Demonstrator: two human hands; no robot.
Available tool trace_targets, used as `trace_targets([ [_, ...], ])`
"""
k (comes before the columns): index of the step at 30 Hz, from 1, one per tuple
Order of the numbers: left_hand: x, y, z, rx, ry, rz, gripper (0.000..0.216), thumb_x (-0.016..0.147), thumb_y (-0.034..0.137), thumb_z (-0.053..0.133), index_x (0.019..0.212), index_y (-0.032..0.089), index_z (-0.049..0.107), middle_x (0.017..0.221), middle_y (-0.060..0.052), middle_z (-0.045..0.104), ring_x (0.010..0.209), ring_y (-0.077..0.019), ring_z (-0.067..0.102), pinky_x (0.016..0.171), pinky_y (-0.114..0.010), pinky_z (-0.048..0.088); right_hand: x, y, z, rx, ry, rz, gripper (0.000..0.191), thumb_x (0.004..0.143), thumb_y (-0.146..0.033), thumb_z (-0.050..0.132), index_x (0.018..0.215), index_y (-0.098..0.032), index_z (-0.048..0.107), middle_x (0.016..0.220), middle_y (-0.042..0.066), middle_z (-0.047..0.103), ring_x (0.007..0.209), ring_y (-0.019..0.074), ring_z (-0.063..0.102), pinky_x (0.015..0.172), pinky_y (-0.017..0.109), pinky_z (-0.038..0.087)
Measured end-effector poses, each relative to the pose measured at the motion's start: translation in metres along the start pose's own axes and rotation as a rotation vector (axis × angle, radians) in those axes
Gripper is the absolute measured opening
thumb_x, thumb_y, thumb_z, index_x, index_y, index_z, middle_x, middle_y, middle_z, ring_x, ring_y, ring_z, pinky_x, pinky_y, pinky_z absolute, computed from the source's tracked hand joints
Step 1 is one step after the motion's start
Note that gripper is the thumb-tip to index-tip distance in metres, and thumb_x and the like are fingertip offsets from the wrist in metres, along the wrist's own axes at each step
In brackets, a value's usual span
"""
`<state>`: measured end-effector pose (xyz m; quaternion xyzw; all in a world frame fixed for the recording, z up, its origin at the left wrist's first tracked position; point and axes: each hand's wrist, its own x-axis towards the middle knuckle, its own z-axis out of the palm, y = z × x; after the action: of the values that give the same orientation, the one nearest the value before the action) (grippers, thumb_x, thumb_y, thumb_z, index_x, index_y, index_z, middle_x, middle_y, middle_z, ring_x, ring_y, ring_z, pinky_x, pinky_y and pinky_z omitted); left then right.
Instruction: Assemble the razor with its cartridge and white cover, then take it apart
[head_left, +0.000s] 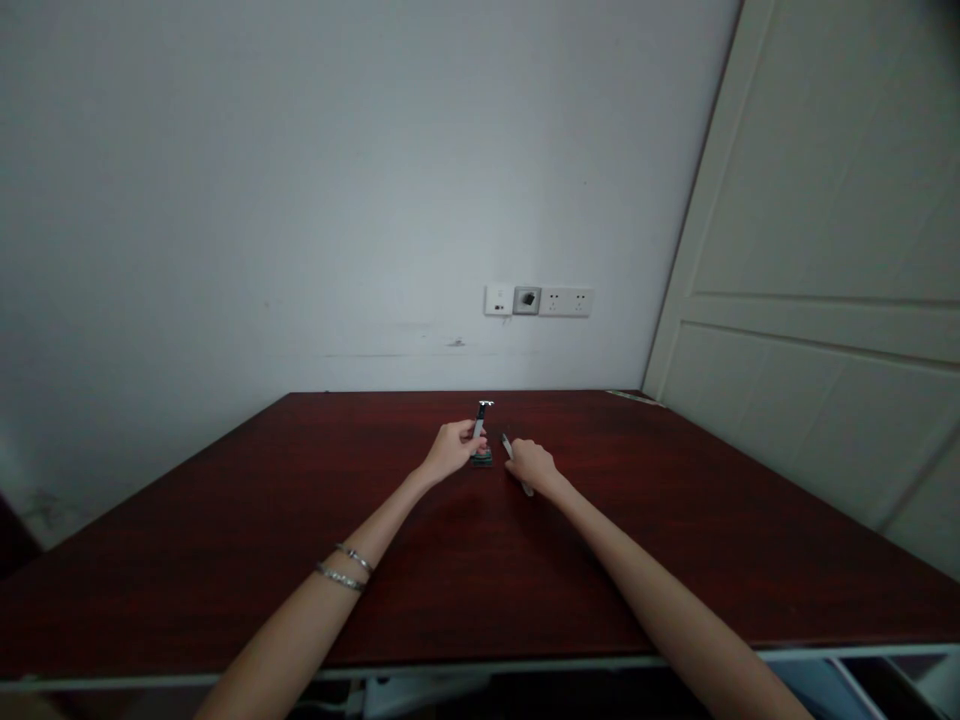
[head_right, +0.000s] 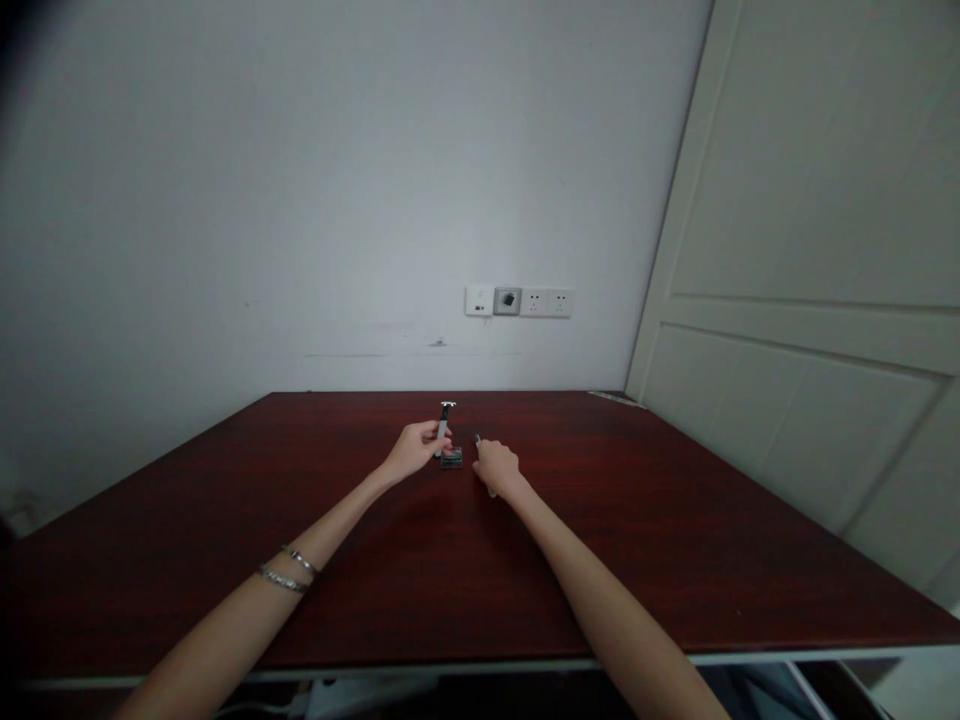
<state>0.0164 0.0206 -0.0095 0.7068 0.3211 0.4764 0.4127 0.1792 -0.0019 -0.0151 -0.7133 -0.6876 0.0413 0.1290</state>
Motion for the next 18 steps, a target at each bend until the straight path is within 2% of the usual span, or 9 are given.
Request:
trace_targets([
  [4, 0.000, 0.001, -0.002, 0.045, -0.014, 0.027, 0.004, 0.070, 0.014, 0.059, 0.072, 0.012, 0.056, 0.067, 0.000, 0.063, 0.062, -0.0136, 0.064, 0.062, -0.025, 0.053, 0.002, 0.001, -0.009, 0.052, 0.034, -0.027, 0.025, 0.077, -0.019, 0.050, 0.098, -0.011, 0.062, 0.098, 0.019, 0.065, 0.090, 0.0275, 0.063, 0.072, 0.032, 0.046],
  [7, -0.002, 0.001, -0.003, 0.097, -0.002, 0.055, 0.005, 0.069, 0.015, 0.059, 0.070, 0.013, 0.056, 0.067, -0.001, 0.063, 0.064, -0.0141, 0.064, 0.064, -0.026, 0.052, 0.003, 0.007, -0.023, 0.178, 0.075, -0.097, 0.027, 0.080, -0.018, 0.045, 0.098, -0.013, 0.063, 0.092, 0.013, 0.067, 0.076, 0.0201, 0.065, 0.068, 0.027, 0.047],
  [10, -0.006, 0.005, -0.004, 0.142, 0.017, 0.074, 0.006, 0.068, 0.017, 0.061, 0.070, 0.013, 0.056, 0.067, -0.001, 0.063, 0.065, -0.0140, 0.062, 0.065, -0.026, 0.051, -0.003, 0.015, -0.038, 0.364, 0.162, -0.206, 0.034, 0.082, -0.019, 0.043, 0.112, -0.014, 0.059, 0.094, 0.009, 0.067, 0.061, 0.0139, 0.063, 0.064, 0.025, 0.047],
  [12, -0.010, 0.009, -0.005, 0.157, 0.016, 0.078, 0.007, 0.069, 0.018, 0.061, 0.071, 0.013, 0.056, 0.068, -0.001, 0.063, 0.064, -0.0135, 0.061, 0.065, -0.026, 0.050, -0.011, 0.020, -0.047, 0.474, 0.211, -0.296, 0.038, 0.082, -0.022, 0.044, 0.117, -0.016, 0.057, 0.100, 0.008, 0.067, 0.065, 0.0148, 0.063, 0.067, 0.027, 0.048],
  [16, -0.015, 0.012, -0.010, 0.193, 0.023, 0.104, 0.006, 0.071, 0.018, 0.059, 0.073, 0.013, 0.057, 0.069, -0.002, 0.063, 0.064, -0.0134, 0.060, 0.065, -0.026, 0.048, -0.028, 0.025, -0.059, 0.594, 0.310, -0.428, 0.039, 0.082, -0.025, 0.048, 0.118, -0.020, 0.058, 0.109, 0.005, 0.065, 0.093, 0.0197, 0.060, 0.083, 0.031, 0.045],
  [18, -0.016, 0.009, -0.013, 0.215, 0.034, 0.127, 0.006, 0.071, 0.019, 0.059, 0.073, 0.013, 0.058, 0.070, -0.002, 0.063, 0.066, -0.0141, 0.060, 0.067, -0.026, 0.048, -0.035, 0.026, -0.063, 0.611, 0.341, -0.446, 0.039, 0.083, -0.028, 0.047, 0.119, -0.019, 0.058, 0.101, 0.005, 0.068, 0.087, 0.0193, 0.061, 0.079, 0.029, 0.046],
])
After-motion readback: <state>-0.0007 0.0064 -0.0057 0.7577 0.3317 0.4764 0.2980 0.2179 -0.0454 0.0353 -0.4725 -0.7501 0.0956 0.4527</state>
